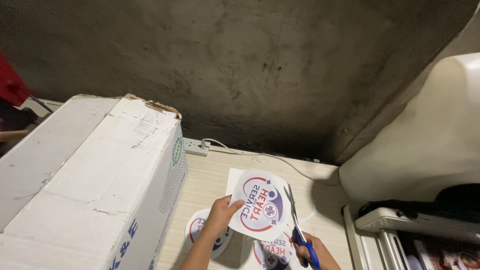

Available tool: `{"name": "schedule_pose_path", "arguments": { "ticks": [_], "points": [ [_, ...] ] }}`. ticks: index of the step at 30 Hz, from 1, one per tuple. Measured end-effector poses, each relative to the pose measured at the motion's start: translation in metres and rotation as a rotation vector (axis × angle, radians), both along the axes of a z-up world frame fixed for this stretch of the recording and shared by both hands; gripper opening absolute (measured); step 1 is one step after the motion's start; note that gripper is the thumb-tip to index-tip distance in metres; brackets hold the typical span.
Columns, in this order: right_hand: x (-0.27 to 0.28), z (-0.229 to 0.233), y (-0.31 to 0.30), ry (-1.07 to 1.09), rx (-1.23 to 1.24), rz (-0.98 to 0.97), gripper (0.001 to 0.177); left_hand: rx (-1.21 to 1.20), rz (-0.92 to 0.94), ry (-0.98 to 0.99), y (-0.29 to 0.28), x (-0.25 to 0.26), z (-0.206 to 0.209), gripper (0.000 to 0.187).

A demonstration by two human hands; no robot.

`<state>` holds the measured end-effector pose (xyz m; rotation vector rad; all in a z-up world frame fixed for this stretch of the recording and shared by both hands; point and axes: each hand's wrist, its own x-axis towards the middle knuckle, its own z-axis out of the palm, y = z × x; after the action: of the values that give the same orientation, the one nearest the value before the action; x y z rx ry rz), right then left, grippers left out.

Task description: The person uses blue-handled scissors to cut out circular stickers printed on a white sheet. They carefully trim around the edges of each sticker, separating them from the surrounding paper and placing the finished pieces on the table.

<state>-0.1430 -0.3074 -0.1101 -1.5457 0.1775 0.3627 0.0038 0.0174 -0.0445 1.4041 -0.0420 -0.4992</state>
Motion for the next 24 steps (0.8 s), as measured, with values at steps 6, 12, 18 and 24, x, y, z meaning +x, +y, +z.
{"name": "schedule_pose_path", "arguments": {
  "ticks": [6,12,18,24],
  "points": [
    [-0.006,-0.020,-0.010,0.035,-0.019,-0.052,0.083,0.033,0.029,0.013,0.001,-0.004,0.014,0.033],
    [-0.013,-0.027,-0.017,-0.008,-0.115,0.061,0.096,0.123,0.069,0.001,0.011,-0.010,0.030,0.031],
    [-0.019,-0.019,-0.019,-0.023,-0.136,0.101,0.107,0.196,-0.024,-0.096,0.014,-0.011,0.018,0.031],
    [-0.024,0.010,-0.021,0.052,-0.220,0.110,0.102,0.105,-0.040,-0.056,0.015,-0.013,0.018,0.030]
  ]
}}
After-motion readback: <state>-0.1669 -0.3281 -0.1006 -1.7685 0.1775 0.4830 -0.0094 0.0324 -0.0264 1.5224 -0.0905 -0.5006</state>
